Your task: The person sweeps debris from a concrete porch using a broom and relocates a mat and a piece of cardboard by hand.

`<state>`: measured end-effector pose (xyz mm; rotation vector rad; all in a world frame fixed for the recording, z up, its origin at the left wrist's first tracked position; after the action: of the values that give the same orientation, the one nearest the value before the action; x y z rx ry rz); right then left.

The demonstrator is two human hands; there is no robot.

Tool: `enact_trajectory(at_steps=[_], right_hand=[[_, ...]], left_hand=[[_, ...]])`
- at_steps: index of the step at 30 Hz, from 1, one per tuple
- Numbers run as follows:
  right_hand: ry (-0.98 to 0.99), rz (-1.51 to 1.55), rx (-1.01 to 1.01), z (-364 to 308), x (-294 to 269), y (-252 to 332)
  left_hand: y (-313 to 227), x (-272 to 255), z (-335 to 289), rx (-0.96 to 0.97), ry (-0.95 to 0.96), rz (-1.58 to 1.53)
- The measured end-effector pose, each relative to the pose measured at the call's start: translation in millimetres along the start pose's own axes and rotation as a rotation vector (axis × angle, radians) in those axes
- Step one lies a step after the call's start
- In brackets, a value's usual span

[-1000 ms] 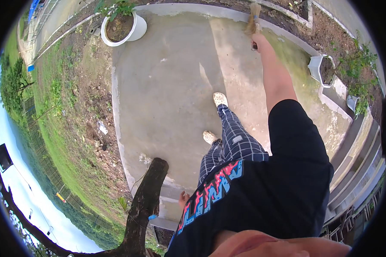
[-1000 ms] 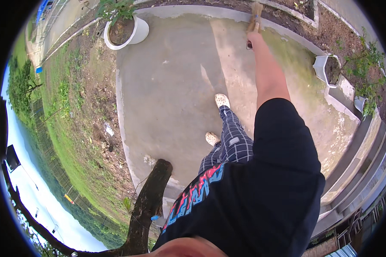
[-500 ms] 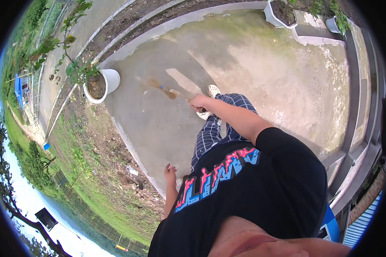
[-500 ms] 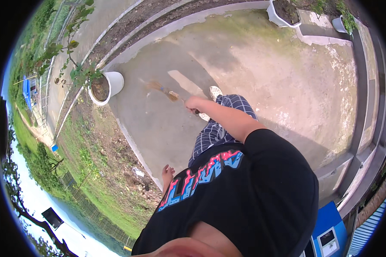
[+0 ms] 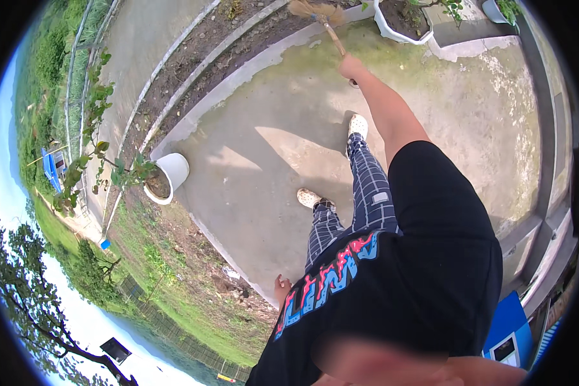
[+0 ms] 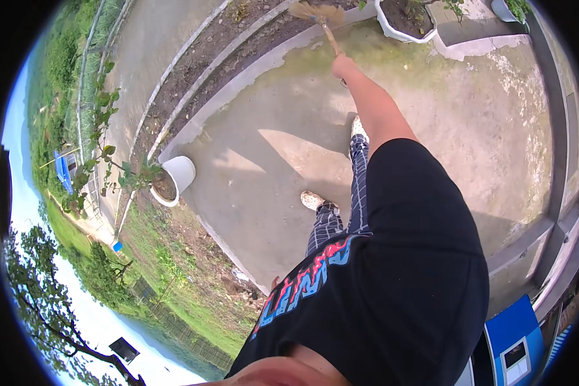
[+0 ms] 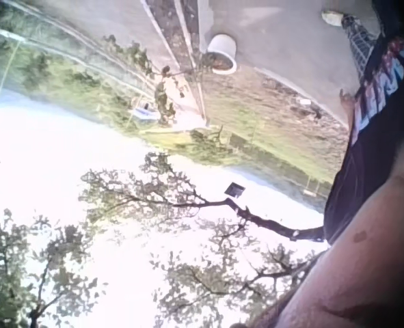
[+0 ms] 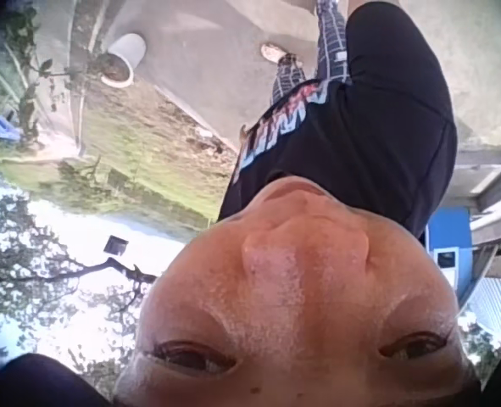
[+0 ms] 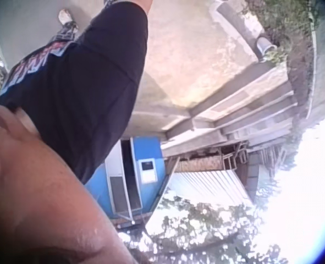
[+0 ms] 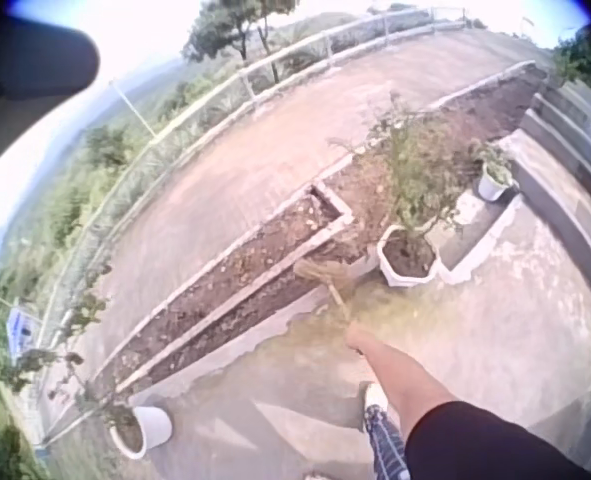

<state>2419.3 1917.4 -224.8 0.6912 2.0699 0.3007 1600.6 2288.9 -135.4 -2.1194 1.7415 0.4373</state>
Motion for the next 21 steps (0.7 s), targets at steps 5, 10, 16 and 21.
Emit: enact_trajectory(at_steps=[5, 10, 16, 21], right_hand=[[0.120, 0.607, 0.202, -49, -72, -71], [0.342, 0.981, 0.518, -216, -100, -188], [0.292, 1.766, 1.262, -369, -36, -281], [-0.209, 2.331, 1.563, -372, 39, -359]], left_hand=[[-256, 40, -110, 0.439, -0.222, 0.348], [-407, 74, -115, 0.637, -0.188, 0.404], [-514, 139, -113, 0.764, -0.150, 0.563], [-587, 191, -123, 0.904, -0.079, 0.787]])
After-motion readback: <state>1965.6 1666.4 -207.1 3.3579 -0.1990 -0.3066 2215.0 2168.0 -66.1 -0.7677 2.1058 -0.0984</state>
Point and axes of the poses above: each hand's wrist, its own z-axis towards the middle knuckle, its own x-axis out of the palm, y = z × x, the point moved 9 cm from there along z, towards the middle knuckle, and after that the axes turned 5 degrees about z, right-handed, at the moved point
